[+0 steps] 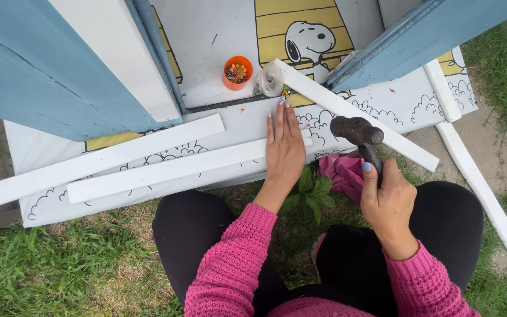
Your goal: Attaching white trim to a small wooden structure using a hammer and nails
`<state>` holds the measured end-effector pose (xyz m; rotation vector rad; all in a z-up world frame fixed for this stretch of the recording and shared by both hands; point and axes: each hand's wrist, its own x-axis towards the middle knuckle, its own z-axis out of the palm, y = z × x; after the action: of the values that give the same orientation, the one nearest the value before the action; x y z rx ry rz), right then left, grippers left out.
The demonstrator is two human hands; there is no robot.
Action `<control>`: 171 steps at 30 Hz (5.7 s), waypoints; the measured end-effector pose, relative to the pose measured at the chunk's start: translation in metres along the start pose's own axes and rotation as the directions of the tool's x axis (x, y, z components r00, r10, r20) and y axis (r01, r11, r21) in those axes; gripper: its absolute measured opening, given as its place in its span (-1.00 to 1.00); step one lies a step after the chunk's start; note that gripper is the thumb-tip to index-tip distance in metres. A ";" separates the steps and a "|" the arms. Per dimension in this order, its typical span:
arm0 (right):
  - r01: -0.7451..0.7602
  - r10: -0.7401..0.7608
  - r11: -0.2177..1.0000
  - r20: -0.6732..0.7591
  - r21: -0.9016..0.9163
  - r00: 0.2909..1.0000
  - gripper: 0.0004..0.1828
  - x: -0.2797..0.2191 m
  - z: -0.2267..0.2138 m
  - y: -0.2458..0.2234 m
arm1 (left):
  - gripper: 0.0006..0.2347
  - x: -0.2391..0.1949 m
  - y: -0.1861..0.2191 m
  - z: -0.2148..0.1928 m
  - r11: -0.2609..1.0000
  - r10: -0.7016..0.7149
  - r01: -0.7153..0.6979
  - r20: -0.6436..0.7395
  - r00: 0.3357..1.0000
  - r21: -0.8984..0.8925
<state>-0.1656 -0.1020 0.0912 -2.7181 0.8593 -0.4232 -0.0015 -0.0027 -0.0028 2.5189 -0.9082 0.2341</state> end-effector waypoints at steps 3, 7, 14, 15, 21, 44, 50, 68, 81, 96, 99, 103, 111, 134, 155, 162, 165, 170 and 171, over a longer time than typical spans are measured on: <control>0.013 -0.013 1.000 -0.013 -0.021 1.000 -0.57 0.001 0.025 0.004 | -0.48 0.001 -0.001 -0.003 1.000 0.002 -0.002 -0.008 1.000 0.010; -0.040 0.038 0.999 0.144 0.006 0.989 -0.54 0.003 0.031 -0.008 | -0.47 0.001 0.000 -0.009 0.998 0.028 -0.029 -0.017 0.999 -0.053; -0.111 0.121 0.951 -0.017 0.289 0.993 -0.60 0.004 0.016 0.013 | -0.50 -0.005 -0.033 -0.021 0.946 0.147 -0.124 0.054 0.988 -0.301; -0.114 0.123 0.949 -0.013 0.294 0.992 -0.60 0.004 0.016 0.016 | -0.50 -0.008 -0.041 -0.028 0.947 0.147 -0.123 0.059 0.987 -0.296; -0.136 0.148 0.932 -0.010 0.336 0.989 -0.66 0.001 0.009 0.031 | -0.40 -0.008 -0.062 -0.033 0.980 0.100 -0.078 0.112 0.989 -0.183; -0.183 0.188 0.880 0.032 0.438 0.982 -0.72 -0.002 -0.011 0.053 | -0.63 0.000 -0.044 -0.072 0.970 0.238 -0.244 0.182 0.954 0.013; -0.167 0.179 0.874 0.017 0.457 0.984 -0.72 -0.001 -0.012 0.055 | -0.58 -0.001 -0.043 -0.057 0.972 0.226 -0.231 0.081 0.971 0.053; -0.120 0.123 0.855 0.029 0.505 0.992 -0.61 -0.001 0.003 0.067 | -0.57 0.010 0.041 0.020 0.987 0.069 -0.090 -0.154 0.986 -0.130; 0.124 -0.115 0.986 -0.084 0.112 0.990 -0.59 0.033 0.021 0.103 | -0.72 0.004 -0.023 -0.071 0.962 0.111 -0.150 -0.177 0.978 -0.229; -0.059 0.066 0.956 -0.015 0.287 0.998 -0.64 0.015 -0.008 0.077 | -0.98 0.136 -0.092 -0.013 0.807 0.246 -0.259 0.097 0.964 0.530; -0.086 0.100 0.946 -0.029 0.314 0.995 -0.66 0.015 -0.014 0.080 | -0.95 0.140 -0.094 -0.016 0.850 0.293 -0.304 0.094 0.951 0.430; -0.097 0.143 0.882 -0.065 0.461 0.988 -0.72 0.013 -0.022 0.087 | -0.95 0.140 -0.092 -0.012 0.835 0.228 -0.295 0.197 0.954 0.464; -0.100 0.182 0.789 -0.074 0.607 0.981 -0.73 0.010 -0.027 0.100 | -0.96 0.147 -0.094 -0.016 0.888 0.216 -0.256 0.146 0.966 0.382; -0.088 0.144 0.853 -0.070 0.514 0.987 -0.74 0.005 -0.031 0.100 | -0.96 0.146 -0.085 -0.012 0.924 0.068 -0.167 0.281 0.957 0.343; -0.098 0.137 0.862 -0.041 0.498 0.990 -0.74 0.002 -0.029 0.094 | -0.88 0.114 -0.067 -0.084 0.488 -0.288 0.185 0.043 0.957 -0.853; -0.039 0.059 0.863 -0.024 0.503 0.998 -0.74 0.009 -0.012 0.087 | -0.77 0.030 -0.064 -0.130 -0.128 -0.408 0.368 0.387 0.827 -0.921; -0.020 0.029 0.871 -0.011 0.491 1.000 -0.75 0.011 -0.004 0.078 | -0.78 -0.034 -0.054 -0.142 -0.260 -0.503 0.369 0.451 0.737 -0.892; 0.045 -0.061 0.896 0.022 0.441 0.998 -0.72 0.008 0.021 0.064 | -0.85 -0.137 -0.039 -0.127 -0.426 -0.622 0.321 0.531 0.576 -0.846; 0.051 -0.072 0.895 0.029 0.444 0.997 -0.72 0.007 0.023 0.055 | -0.85 -0.144 -0.043 -0.128 -0.426 -0.631 0.314 0.527 0.569 -0.849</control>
<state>-0.1808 -0.1465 0.0532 -2.3239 0.5776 -0.4994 -0.0858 0.1677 0.0517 0.9649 0.4295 -0.4021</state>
